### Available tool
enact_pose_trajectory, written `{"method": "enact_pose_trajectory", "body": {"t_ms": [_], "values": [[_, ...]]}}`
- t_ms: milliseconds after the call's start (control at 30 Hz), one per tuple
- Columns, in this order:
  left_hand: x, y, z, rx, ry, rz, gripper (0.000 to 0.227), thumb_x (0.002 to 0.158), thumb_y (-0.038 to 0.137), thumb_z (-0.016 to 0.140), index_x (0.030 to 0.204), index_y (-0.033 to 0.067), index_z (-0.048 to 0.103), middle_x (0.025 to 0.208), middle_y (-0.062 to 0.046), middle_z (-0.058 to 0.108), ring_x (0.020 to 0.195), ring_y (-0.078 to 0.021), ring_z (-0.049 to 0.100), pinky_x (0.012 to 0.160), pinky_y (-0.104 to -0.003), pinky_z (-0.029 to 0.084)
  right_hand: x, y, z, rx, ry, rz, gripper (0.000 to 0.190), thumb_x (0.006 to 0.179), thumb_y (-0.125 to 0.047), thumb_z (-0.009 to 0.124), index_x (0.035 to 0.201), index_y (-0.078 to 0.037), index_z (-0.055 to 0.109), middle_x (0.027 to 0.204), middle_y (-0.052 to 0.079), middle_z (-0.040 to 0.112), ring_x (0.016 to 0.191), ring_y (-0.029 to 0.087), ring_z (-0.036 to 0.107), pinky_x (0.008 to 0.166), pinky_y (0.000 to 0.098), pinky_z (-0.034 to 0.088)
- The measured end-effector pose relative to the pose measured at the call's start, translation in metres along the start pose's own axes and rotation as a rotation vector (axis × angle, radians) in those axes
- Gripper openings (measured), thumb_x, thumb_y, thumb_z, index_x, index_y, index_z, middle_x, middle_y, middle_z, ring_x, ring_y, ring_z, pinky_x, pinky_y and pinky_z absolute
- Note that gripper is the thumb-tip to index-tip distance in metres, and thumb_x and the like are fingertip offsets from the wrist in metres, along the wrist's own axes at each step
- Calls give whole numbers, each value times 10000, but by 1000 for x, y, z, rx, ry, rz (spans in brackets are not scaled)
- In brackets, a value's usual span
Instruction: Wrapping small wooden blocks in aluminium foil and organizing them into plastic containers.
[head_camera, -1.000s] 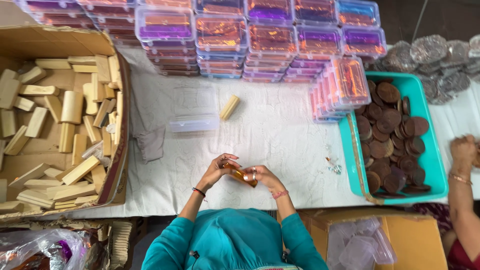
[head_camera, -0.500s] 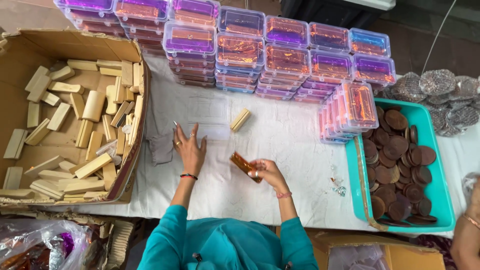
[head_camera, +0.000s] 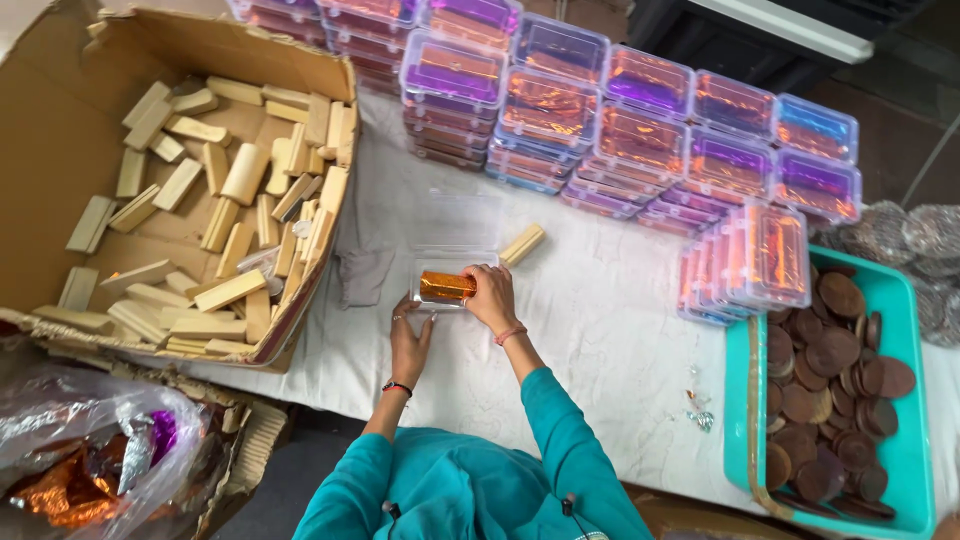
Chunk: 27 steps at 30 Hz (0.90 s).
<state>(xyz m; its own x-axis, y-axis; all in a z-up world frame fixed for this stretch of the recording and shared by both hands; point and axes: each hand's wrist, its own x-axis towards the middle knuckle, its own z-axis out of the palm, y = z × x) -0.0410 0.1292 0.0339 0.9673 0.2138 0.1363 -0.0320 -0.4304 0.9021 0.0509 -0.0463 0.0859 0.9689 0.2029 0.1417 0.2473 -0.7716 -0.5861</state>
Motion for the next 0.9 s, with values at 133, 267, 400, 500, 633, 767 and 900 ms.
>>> {"method": "enact_pose_trajectory", "body": {"t_ms": [133, 267, 400, 500, 633, 767, 900], "values": [[3, 10, -4, -17, 15, -80, 358, 914, 107, 733, 1193, 6, 532, 1465, -219, 522, 1292, -372, 547, 1062, -418, 446, 7, 33, 50, -78, -132, 149, 201, 785, -76, 766, 962, -158, 718, 964, 12, 730, 994, 237, 678, 1008, 434, 462], [0, -5, 6, -21, 70, -66, 300, 937, 84, 701, 1192, 18, 558, 1467, -212, 543, 1297, -363, 570, 1078, -412, 460, 13, 35, 51, -117, -177, 175, 189, 751, -38, 749, 900, -156, 749, 934, 22, 750, 976, 243, 685, 1121, 537, 350], [4, -3, 8, -40, 82, -130, 337, 944, 96, 694, 1222, 11, 522, 1451, -195, 565, 1287, -350, 582, 1070, -404, 463, 11, 26, 28, -32, -330, 224, 211, 804, -83, 733, 980, -187, 785, 1006, 7, 783, 1016, 204, 714, 1234, 585, 222], [2, -2, 4, -82, 51, -162, 409, 958, 108, 686, 1289, -5, 474, 1466, -204, 537, 1326, -355, 548, 1104, -408, 436, 2, -1, -5, 27, -406, 180, 312, 801, -130, 785, 1109, -161, 749, 1149, 17, 742, 1129, 208, 669, 1242, 621, 119], [-16, -4, 0, 98, 82, 53, 610, 920, 111, 717, 1419, -55, 407, 1558, -271, 386, 1402, -423, 431, 1147, -467, 380, -25, -7, -7, -28, -278, -78, 695, 678, -95, 831, 1334, -117, 602, 1373, 74, 589, 1295, 272, 521, 1173, 645, 109], [-60, -4, -19, 233, 44, 96, 665, 891, 161, 735, 1445, -4, 406, 1610, -262, 322, 1414, -420, 411, 1168, -495, 346, -41, 25, 38, -147, -112, -163, 612, 828, -13, 739, 1403, -145, 572, 1420, 46, 606, 1365, 247, 519, 1214, 588, 215], [-112, -5, -47, 437, -68, 98, 687, 878, 209, 725, 1472, 41, 422, 1585, -231, 331, 1401, -427, 396, 1159, -518, 320, -43, 25, 49, -102, -25, -84, 627, 799, 11, 722, 1390, -151, 588, 1404, 36, 622, 1353, 238, 534, 1214, 539, 264]]}}
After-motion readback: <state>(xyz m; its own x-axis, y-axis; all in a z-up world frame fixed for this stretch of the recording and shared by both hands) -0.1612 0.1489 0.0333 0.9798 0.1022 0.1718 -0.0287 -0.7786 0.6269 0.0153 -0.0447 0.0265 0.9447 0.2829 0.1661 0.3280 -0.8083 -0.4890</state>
